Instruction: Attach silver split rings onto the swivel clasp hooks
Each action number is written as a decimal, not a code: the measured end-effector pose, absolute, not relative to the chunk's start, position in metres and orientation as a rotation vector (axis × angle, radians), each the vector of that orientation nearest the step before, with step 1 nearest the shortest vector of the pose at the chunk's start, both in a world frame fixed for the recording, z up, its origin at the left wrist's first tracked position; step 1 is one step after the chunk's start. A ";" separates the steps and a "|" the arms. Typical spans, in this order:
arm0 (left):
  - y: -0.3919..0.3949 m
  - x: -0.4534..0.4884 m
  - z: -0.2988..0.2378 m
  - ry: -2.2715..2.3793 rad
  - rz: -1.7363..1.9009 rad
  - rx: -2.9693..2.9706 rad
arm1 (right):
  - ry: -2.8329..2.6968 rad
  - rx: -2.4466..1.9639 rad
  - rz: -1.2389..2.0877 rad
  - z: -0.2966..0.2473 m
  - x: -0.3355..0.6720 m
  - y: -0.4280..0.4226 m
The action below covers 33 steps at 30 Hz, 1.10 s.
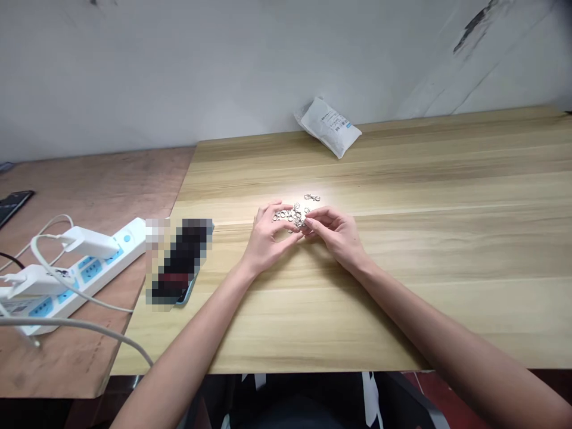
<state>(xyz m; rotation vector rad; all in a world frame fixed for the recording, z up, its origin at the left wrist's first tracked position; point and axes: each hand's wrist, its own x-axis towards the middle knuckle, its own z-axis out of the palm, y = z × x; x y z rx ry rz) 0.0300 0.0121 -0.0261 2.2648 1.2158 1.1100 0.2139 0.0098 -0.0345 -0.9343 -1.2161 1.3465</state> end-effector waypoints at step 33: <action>0.013 -0.003 -0.001 1.048 0.574 2.470 | -2.069 -1.060 0.827 -0.027 0.243 0.017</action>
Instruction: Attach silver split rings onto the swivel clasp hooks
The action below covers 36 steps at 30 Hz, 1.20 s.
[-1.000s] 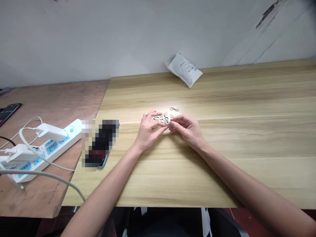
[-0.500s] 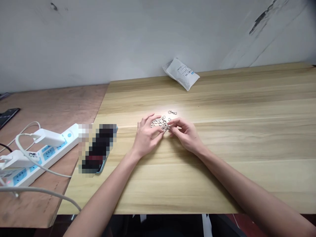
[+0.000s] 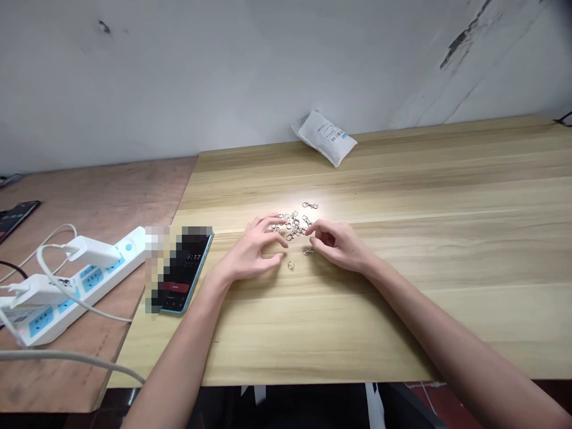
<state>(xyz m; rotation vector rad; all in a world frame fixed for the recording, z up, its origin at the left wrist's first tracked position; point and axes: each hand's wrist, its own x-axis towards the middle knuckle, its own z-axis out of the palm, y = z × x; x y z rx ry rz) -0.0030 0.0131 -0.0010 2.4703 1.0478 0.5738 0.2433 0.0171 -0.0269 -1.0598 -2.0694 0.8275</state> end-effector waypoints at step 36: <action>0.006 0.015 0.004 0.996 0.748 1.666 | -2.043 -0.920 0.926 -0.027 0.223 0.004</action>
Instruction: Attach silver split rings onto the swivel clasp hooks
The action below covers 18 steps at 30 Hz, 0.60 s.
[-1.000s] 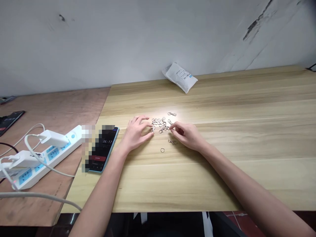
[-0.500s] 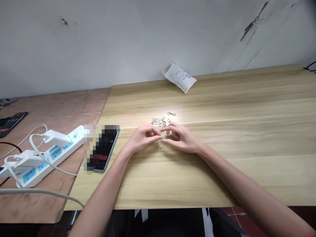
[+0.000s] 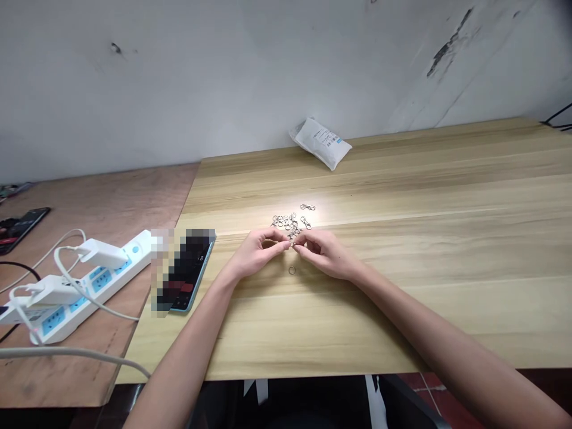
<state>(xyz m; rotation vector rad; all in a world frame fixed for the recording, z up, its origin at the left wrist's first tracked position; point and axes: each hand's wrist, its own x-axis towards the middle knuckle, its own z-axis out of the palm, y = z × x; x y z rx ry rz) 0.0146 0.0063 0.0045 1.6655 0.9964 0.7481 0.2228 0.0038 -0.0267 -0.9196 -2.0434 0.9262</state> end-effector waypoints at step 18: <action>0.004 0.018 0.004 0.979 0.733 1.374 | -2.017 -0.858 0.511 -0.022 0.220 0.000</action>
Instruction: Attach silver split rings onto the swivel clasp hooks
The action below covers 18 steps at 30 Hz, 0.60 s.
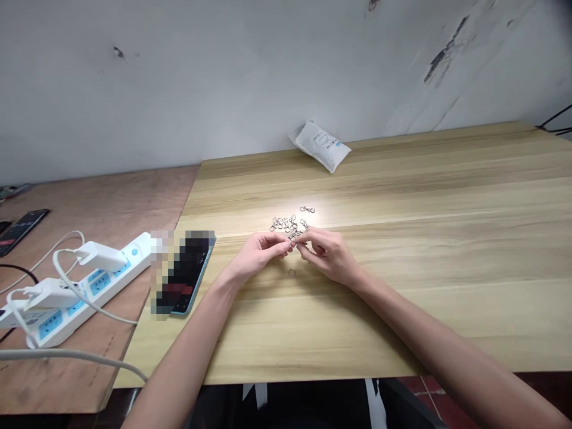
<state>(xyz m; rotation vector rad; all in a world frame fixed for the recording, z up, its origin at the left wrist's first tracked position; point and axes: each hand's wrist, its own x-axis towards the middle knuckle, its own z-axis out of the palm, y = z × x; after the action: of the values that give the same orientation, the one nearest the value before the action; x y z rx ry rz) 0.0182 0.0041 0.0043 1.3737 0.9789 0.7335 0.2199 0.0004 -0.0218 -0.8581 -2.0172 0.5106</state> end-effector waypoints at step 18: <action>0.004 0.019 0.003 0.995 0.768 1.356 | -2.071 -0.848 0.385 -0.024 0.219 0.001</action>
<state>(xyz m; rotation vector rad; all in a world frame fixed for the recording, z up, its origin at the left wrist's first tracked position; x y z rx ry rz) 0.0190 0.0040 0.0028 1.3556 0.9948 0.7681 0.2190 0.0006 -0.0243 -0.8477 -2.0708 0.3846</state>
